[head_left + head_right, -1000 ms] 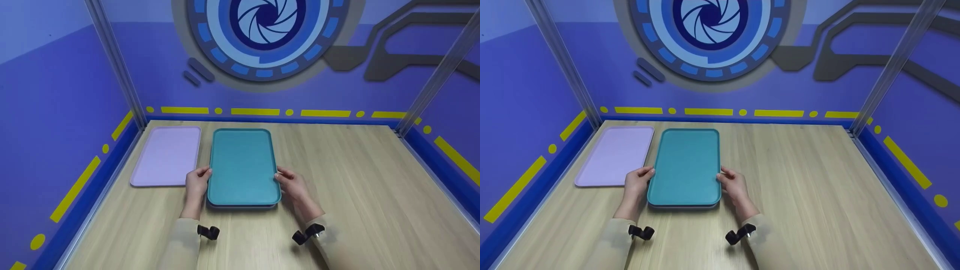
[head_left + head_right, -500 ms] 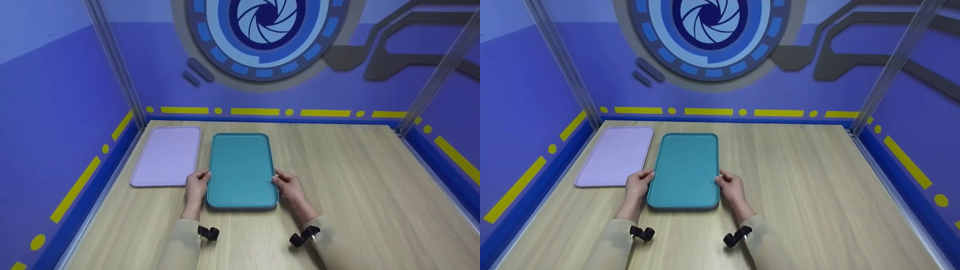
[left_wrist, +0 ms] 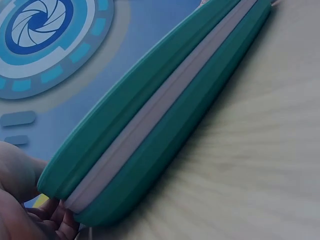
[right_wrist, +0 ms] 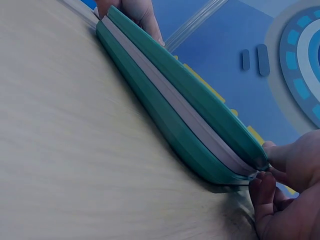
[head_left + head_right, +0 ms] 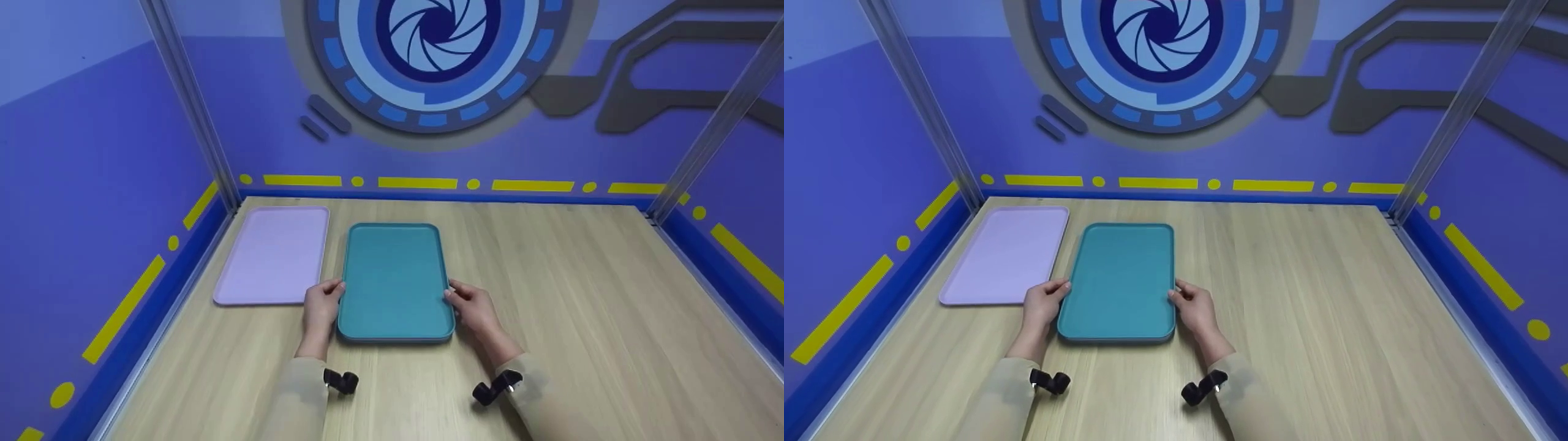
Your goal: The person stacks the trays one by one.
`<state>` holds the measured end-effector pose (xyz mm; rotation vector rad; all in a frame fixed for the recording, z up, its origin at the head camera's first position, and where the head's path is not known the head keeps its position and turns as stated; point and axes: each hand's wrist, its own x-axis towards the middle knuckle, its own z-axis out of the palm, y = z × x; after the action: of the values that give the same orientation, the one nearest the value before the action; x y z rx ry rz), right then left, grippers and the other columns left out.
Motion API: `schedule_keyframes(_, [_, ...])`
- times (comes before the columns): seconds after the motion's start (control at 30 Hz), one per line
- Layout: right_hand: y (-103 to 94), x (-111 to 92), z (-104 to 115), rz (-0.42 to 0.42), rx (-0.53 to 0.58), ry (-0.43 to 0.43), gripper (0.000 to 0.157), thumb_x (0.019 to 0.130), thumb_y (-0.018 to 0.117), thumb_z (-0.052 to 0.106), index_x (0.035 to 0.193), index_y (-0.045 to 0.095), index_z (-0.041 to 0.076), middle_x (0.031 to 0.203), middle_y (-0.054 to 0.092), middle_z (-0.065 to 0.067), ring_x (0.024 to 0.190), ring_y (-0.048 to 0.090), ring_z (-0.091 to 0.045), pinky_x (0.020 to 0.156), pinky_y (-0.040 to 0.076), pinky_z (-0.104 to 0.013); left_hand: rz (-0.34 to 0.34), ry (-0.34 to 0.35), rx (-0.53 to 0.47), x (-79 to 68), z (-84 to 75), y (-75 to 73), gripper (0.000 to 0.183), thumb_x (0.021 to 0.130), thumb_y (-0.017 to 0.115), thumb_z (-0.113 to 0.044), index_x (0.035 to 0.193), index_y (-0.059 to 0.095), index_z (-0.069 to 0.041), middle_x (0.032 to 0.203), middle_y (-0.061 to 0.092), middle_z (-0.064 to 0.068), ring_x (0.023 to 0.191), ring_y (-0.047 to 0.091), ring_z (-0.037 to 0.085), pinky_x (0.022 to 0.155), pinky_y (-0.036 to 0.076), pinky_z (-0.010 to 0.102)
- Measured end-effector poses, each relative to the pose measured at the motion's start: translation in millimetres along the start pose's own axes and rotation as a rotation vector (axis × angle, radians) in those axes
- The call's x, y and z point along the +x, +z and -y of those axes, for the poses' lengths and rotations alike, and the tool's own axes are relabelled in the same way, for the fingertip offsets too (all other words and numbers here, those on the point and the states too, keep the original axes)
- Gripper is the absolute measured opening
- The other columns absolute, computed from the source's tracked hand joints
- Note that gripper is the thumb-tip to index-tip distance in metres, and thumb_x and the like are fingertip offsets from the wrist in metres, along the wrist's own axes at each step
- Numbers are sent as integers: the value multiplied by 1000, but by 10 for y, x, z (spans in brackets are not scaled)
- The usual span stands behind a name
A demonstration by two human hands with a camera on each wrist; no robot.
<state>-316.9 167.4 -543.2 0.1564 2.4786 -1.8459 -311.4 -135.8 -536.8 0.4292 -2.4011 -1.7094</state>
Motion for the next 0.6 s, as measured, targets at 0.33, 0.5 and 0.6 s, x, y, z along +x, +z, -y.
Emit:
schedule_keyframes(0.33, [-10,8,2,-5,-38,-28,41,101,66,16,141,62,6,93,56,-4,70,50,-13,55,43,-22,0,17,37,4,7,8,31,102,63,-16,125,70,4,129,70,23,125,63,39,107,50,50])
schedule_keyframes(0.5, [-9,12,9,-13,-72,-34,41,101,66,14,141,62,4,105,62,-10,81,54,-15,62,47,-22,49,32,85,2,-14,-20,32,104,59,-14,128,68,6,132,68,25,129,61,40,109,49,50])
schedule_keyframes(0.6, [0,7,18,-9,-66,-24,42,102,65,14,142,60,4,118,67,-15,89,59,-16,69,51,-22,85,28,74,17,-39,-53,33,104,57,-9,131,65,8,135,65,27,132,58,42,112,48,51])
